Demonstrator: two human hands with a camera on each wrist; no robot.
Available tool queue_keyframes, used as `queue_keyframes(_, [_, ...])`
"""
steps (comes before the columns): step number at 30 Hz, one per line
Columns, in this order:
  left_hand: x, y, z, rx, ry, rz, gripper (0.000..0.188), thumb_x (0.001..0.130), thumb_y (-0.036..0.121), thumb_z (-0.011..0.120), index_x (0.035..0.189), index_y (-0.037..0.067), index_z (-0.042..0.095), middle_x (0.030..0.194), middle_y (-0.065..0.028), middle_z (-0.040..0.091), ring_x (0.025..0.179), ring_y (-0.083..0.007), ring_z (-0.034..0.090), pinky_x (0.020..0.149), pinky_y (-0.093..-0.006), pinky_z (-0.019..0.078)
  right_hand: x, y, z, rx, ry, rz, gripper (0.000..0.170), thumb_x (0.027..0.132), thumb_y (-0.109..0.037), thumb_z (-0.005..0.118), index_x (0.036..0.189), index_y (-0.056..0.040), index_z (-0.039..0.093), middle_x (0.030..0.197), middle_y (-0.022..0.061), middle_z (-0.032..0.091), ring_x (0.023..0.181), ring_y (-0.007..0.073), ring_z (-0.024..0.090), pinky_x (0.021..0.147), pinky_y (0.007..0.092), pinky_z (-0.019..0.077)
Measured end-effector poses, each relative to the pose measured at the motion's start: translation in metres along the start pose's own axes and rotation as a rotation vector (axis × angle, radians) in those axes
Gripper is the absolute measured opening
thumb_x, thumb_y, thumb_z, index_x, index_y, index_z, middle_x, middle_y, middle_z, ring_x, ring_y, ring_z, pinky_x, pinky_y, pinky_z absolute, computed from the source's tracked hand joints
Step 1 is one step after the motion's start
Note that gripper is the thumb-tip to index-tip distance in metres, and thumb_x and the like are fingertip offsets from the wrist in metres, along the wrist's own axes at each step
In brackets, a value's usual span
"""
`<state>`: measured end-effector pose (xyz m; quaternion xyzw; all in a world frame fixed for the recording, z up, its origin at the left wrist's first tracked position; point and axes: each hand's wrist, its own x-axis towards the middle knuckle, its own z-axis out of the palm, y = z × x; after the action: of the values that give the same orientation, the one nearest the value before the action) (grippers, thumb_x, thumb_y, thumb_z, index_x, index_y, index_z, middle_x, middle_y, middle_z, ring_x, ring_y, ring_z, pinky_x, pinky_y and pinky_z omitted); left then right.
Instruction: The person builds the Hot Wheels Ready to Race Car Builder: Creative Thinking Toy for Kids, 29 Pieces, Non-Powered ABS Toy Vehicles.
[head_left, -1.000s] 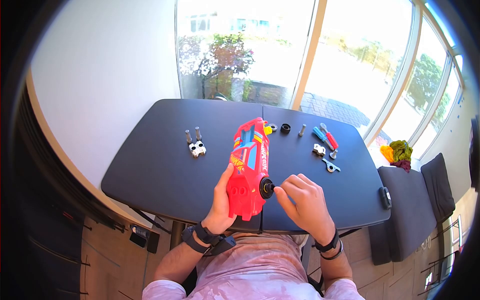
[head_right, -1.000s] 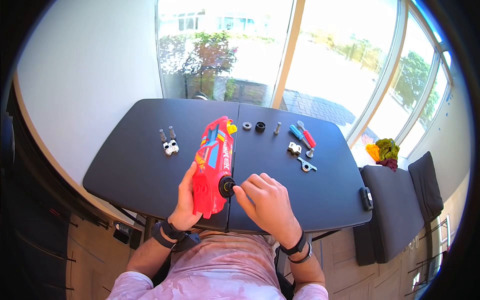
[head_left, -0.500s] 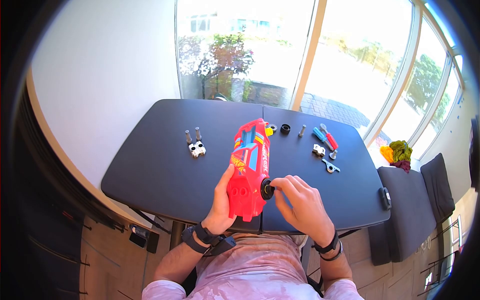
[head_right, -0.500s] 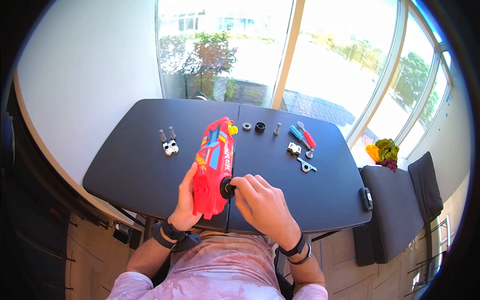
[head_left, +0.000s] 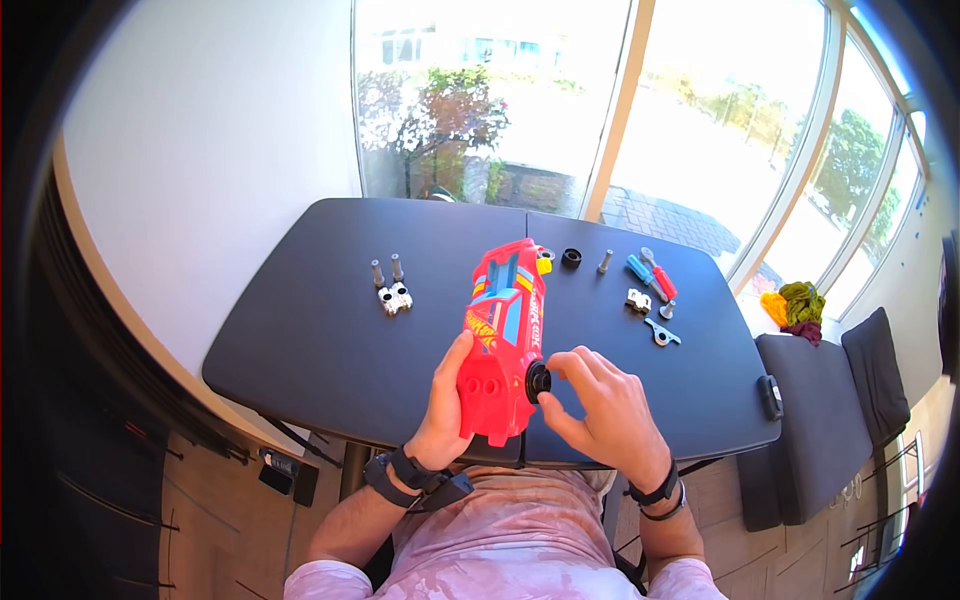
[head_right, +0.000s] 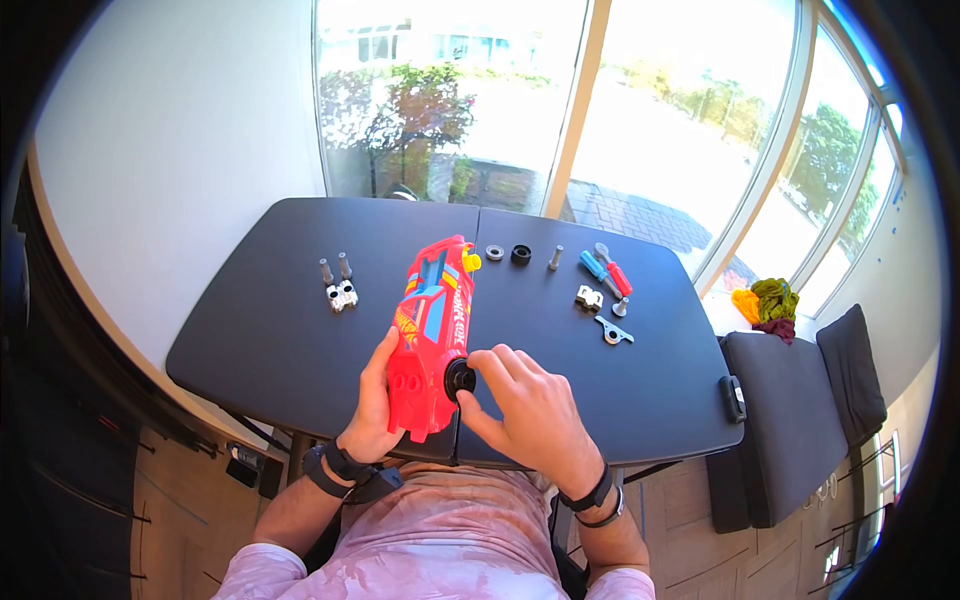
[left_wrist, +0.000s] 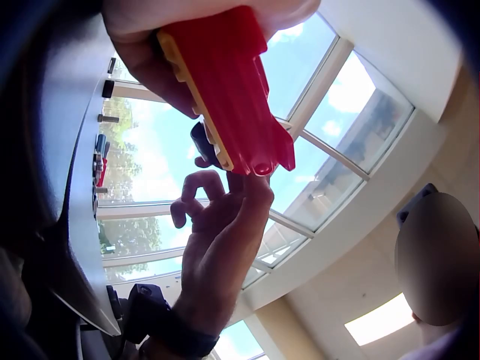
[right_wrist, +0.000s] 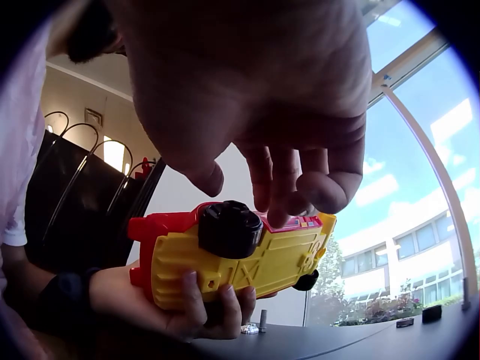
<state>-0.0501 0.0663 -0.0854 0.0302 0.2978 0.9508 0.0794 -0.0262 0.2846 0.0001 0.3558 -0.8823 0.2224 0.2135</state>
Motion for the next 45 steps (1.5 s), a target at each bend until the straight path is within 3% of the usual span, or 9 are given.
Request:
queue_keyframes(4, [0.0, -0.001, -0.001, 0.004, 0.015, 0.006, 0.054, 0.117, 0.05, 0.06, 0.149, 0.006, 0.059, 0.133, -0.0143, 0.077, 0.11, -0.0234, 0.082, 0.091, -0.0426, 0.0701, 0.0, 0.0, 0.005, -0.022, -0.026, 0.003, 0.023, 0.104, -0.022, 0.075, 0.113, -0.0045, 0.063, 0.1, 0.0105, 0.065, 0.092, 0.0317, 0.071, 0.071, 0.0466, 0.0588])
queue_keyframes(7, [0.001, -0.001, -0.004, 0.008, 0.018, -0.003, 0.054, 0.117, 0.05, 0.06, 0.148, 0.007, 0.059, 0.132, -0.0139, 0.078, 0.11, -0.0226, 0.081, 0.091, -0.0411, 0.0695, 0.001, 0.0, 0.006, 0.031, -0.066, 0.044, 0.021, 0.101, -0.017, 0.075, 0.112, -0.0024, 0.064, 0.098, 0.0146, 0.063, 0.091, 0.0384, 0.07, 0.074, 0.0488, 0.0559])
queue_keyframes(13, [0.002, -0.002, -0.003, 0.011, 0.018, -0.002, 0.054, 0.117, 0.051, 0.06, 0.148, 0.007, 0.059, 0.132, -0.0133, 0.078, 0.111, -0.0217, 0.081, 0.093, -0.0395, 0.0686, 0.001, 0.006, 0.009, -0.019, -0.069, -0.013, 0.023, 0.104, -0.022, 0.074, 0.111, -0.0043, 0.062, 0.097, 0.0115, 0.063, 0.091, 0.0319, 0.07, 0.072, 0.0472, 0.0588])
queue_keyframes(23, [-0.001, -0.001, 0.002, 0.014, 0.02, -0.025, 0.061, 0.116, 0.055, 0.057, 0.151, 0.005, 0.059, 0.134, -0.0133, 0.078, 0.112, -0.0224, 0.081, 0.093, -0.0416, 0.0686, 0.005, 0.01, 0.002, 0.029, -0.125, -0.016, 0.024, 0.106, -0.027, 0.074, 0.11, -0.0056, 0.063, 0.098, 0.0125, 0.068, 0.091, 0.0362, 0.073, 0.074, 0.0481, 0.0587])
queue_keyframes(28, [-0.003, 0.001, 0.003, 0.017, -0.007, -0.027, 0.064, 0.116, 0.056, 0.056, 0.154, 0.005, 0.058, 0.136, -0.0139, 0.077, 0.114, -0.0236, 0.081, 0.094, -0.0427, 0.0685, 0.023, 0.032, -0.024, 0.158, -0.156, -0.028, 0.03, 0.11, -0.033, 0.073, 0.105, -0.0046, 0.066, 0.098, 0.0155, 0.071, 0.089, 0.0409, 0.073, 0.076, 0.0506, 0.0569])
queue_keyframes(35, [-0.001, 0.0, 0.002, -0.007, -0.019, -0.025, 0.063, 0.116, 0.056, 0.057, 0.154, 0.005, 0.058, 0.137, -0.0136, 0.077, 0.116, -0.0236, 0.08, 0.097, -0.0438, 0.0678, 0.075, 0.1, -0.042, 0.111, -0.013, 0.089, 0.024, 0.111, -0.021, 0.069, 0.103, 0.0014, 0.069, 0.093, 0.0173, 0.074, 0.081, 0.0385, 0.071, 0.074, 0.0424, 0.0564])
queue_keyframes(38, [0.0, -0.001, -0.001, -0.007, -0.008, -0.024, 0.063, 0.116, 0.055, 0.057, 0.154, 0.005, 0.058, 0.137, -0.0132, 0.077, 0.116, -0.0235, 0.08, 0.097, -0.0434, 0.0677, 0.099, 0.144, -0.022, 0.076, -0.022, 0.13, 0.02, 0.11, -0.015, 0.068, 0.118, 0.0024, 0.072, 0.104, 0.0198, 0.078, 0.092, 0.0335, 0.076, 0.085, 0.0435, 0.0593])
queue_keyframes(41, [-0.001, 0.001, -0.002, -0.012, -0.019, -0.037, 0.062, 0.117, 0.055, 0.057, 0.153, 0.005, 0.058, 0.137, -0.0132, 0.077, 0.116, -0.0232, 0.08, 0.097, -0.0431, 0.0676, 0.116, 0.204, 0.024, -0.033, -0.047, 0.111, 0.032, 0.111, -0.015, 0.063, 0.137, 0.0034, 0.07, 0.128, 0.0252, 0.076, 0.12, 0.0409, 0.074, 0.105, 0.0485, 0.0577])
queue_keyframes(45, [-0.001, 0.001, -0.001, -0.016, -0.007, -0.029, 0.061, 0.117, 0.054, 0.057, 0.153, 0.005, 0.058, 0.138, -0.0134, 0.077, 0.116, -0.0231, 0.08, 0.097, -0.0431, 0.0676, 0.125, 0.244, 0.078, -0.128, -0.158, 0.166, 0.051, 0.108, -0.012, 0.06, 0.154, 0.0103, 0.057, 0.152, 0.0307, 0.063, 0.14, 0.0483, 0.063, 0.12, 0.0522, 0.0509])
